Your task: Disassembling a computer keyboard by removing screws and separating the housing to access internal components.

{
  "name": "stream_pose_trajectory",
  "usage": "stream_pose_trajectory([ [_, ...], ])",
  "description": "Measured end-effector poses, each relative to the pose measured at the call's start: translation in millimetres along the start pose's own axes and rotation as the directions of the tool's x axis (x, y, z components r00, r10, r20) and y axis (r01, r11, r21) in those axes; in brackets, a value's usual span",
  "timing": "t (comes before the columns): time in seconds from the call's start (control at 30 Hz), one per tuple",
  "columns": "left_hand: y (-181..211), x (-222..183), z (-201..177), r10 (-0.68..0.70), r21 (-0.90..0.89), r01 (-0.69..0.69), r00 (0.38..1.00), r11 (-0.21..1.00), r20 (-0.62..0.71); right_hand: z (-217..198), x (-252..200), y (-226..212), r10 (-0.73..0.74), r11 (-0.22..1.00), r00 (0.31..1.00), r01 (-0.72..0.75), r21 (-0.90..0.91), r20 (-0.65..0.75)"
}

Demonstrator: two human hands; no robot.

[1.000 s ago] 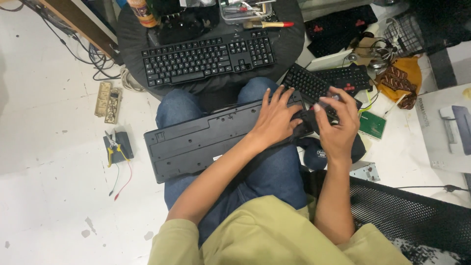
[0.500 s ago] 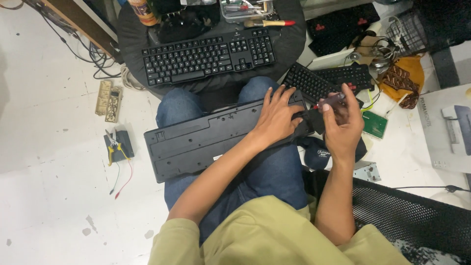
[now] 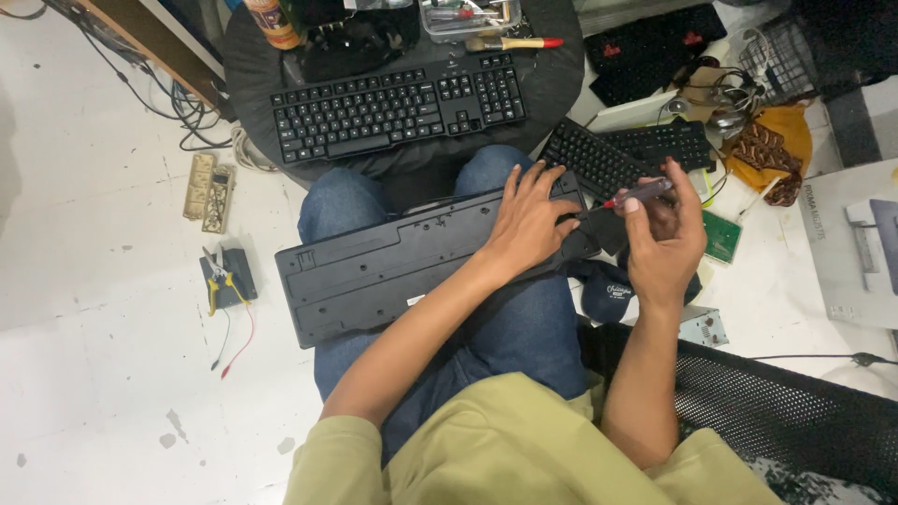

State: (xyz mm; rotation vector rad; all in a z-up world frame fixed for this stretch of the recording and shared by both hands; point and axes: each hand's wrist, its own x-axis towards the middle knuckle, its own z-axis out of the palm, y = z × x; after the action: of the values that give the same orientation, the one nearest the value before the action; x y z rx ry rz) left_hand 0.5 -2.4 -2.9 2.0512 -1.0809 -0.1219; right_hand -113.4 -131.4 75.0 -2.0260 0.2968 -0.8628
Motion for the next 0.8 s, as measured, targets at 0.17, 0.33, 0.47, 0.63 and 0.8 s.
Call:
stream_pose_trajectory([
  [0.17,0.9,0.0,-1.2,0.024,-0.008,-0.024,0.999,1.0,-0.049,-4.5,-1.3,14.1,-0.062,0.997,0.998,0.063,0.043,-0.017],
  [0.33,13.4,-6.1,-36.0,0.109,0.162,-0.098,0.992,0.982,-0.064,0.3,-0.7,-20.0,0.025,0.989,0.995,-0.01,0.149,-0.1],
  [0.47,11.3,-28.8,-76.3,0.097,0.313,-0.081,0.995,0.946,-0.033,0.3,-3.0,-14.5,0.051,0.981,0.98,-0.013,0.192,-0.192],
  [0.63,-5.9,-62.2,-110.8,0.072,0.42,-0.044,0.996,0.907,-0.051,8.2,-8.5,-0.2,0.112,0.959,0.98,-0.063,0.278,-0.166],
  [0.8,-8.0,-79.1,-129.7,0.063,0.417,-0.015,0.993,0.909,-0.101,17.7,-10.2,-4.3,0.157,0.947,0.978,-0.11,0.303,-0.137],
])
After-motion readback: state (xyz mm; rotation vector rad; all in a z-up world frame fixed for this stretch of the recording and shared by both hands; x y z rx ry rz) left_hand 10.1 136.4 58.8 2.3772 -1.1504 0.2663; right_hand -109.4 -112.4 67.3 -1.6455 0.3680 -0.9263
